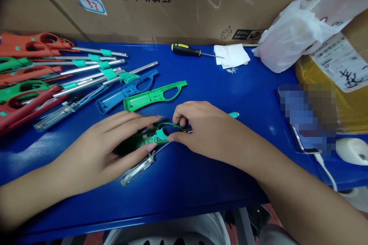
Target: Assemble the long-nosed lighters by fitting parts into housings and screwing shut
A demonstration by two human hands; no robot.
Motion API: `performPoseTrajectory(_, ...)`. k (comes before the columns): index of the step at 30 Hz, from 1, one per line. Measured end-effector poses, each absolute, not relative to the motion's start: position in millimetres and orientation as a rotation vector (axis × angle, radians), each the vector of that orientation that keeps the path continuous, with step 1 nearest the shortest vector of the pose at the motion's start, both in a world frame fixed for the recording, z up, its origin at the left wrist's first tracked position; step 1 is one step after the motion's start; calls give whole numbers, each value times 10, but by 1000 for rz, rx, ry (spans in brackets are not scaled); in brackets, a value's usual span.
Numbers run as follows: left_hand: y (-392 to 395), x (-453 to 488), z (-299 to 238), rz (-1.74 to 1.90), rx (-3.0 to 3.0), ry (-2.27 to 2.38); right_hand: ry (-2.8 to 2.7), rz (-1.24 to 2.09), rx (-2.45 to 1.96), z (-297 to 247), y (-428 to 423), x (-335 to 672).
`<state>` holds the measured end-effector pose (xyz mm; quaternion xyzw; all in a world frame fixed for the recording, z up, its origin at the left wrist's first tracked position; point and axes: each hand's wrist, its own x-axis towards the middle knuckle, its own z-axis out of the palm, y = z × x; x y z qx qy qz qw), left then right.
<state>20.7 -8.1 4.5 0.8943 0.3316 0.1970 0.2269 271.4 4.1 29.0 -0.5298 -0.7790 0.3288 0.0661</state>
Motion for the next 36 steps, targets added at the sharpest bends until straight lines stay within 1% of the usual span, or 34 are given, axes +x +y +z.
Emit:
performPoseTrajectory(2, -92, 241, 24, 557, 2429, 965, -2397, 956, -1556, 275, 18, 2696)
performPoseTrajectory(7, -79, 247, -29, 647, 2400, 878, -2466, 902, -1450, 248, -1, 2664)
performPoseTrajectory(15, -68, 233, -17, 675, 2400, 874, -2546, 868, -1361, 301, -14, 2686)
performPoseTrajectory(23, 16, 233, -27, 661, 2499, 1030, -2611, 901, -1252, 321, 44, 2737)
performPoseTrajectory(32, 24, 241, -61, 689, 2500, 995, -2729, 855, -1329, 518, 29, 2739)
performPoseTrajectory(36, 28, 259, -70, 625, 2587, 999, -2702, 711, -1225, 552, 52, 2717)
